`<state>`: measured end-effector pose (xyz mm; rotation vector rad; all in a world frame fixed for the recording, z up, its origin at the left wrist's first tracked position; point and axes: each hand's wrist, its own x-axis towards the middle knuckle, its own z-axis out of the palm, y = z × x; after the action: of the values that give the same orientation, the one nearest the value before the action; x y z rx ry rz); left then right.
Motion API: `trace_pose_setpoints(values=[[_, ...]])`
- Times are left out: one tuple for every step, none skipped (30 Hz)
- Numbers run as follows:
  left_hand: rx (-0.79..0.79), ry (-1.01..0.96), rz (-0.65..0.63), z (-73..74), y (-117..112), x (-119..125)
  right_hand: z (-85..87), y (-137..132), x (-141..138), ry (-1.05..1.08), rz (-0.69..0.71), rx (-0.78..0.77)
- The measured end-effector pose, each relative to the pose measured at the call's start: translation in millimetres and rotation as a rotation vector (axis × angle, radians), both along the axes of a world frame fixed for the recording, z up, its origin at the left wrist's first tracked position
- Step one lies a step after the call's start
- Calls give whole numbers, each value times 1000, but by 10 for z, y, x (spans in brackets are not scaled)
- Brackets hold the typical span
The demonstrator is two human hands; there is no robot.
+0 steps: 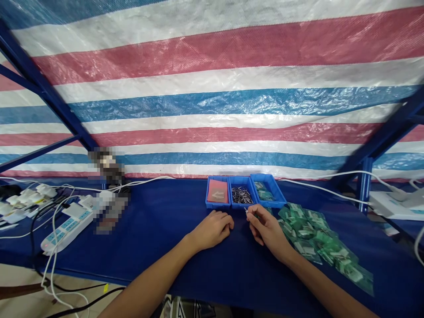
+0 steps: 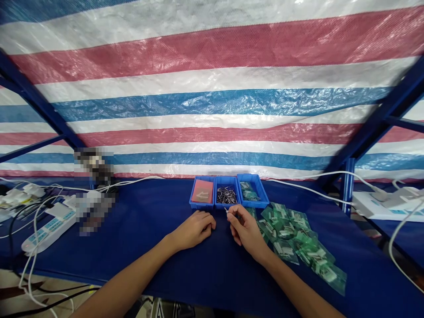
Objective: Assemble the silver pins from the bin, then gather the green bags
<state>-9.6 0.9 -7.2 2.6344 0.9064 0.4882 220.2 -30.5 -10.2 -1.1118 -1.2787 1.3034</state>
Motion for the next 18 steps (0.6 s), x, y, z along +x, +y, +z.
trace_pose_setpoints(values=[[1, -3, 1, -1, 1, -1, 5, -2, 3, 12, 6, -9], [0, -4, 2, -2, 2, -2, 8, -3, 5, 29, 14, -18], [-1, -4, 1, -3, 4, -4, 9, -3, 7, 48, 27, -31], [-3, -2, -1, -3, 5, -5, 8, -3, 8, 68, 44, -44], [-5, 3, -2, -4, 7, -5, 7, -3, 9, 87, 63, -58], [-6, 9, -3, -4, 8, -5, 6, -3, 10, 103, 80, -71], [-5, 14, -2, -5, 9, -5, 6, -3, 10, 117, 94, -84], [-4, 18, 0, -6, 10, -4, 7, -3, 10, 129, 103, -96], [-2, 18, 0, -6, 10, -4, 10, -3, 10, 139, 109, -106], [0, 17, 1, -7, 9, -5, 13, -3, 9, 149, 110, -112], [2, 15, 2, -6, 8, -7, 16, -2, 9, 155, 108, -115], [3, 11, 3, -5, 7, -9, 19, -1, 8, 159, 102, -117], [4, 7, 4, -4, 5, -12, 20, 0, 8, 162, 96, -118], [5, 3, 6, -2, 4, -15, 20, 2, 8, 164, 90, -119], [6, -1, 8, -1, 3, -17, 18, 3, 8, 167, 87, -121], [5, -5, 8, 0, 3, -19, 14, 5, 8, 170, 88, -122], [4, -9, 7, 0, 4, -19, 9, 7, 9, 174, 91, -124], [4, -12, 6, 0, 5, -19, 4, 8, 10, 177, 96, -123]])
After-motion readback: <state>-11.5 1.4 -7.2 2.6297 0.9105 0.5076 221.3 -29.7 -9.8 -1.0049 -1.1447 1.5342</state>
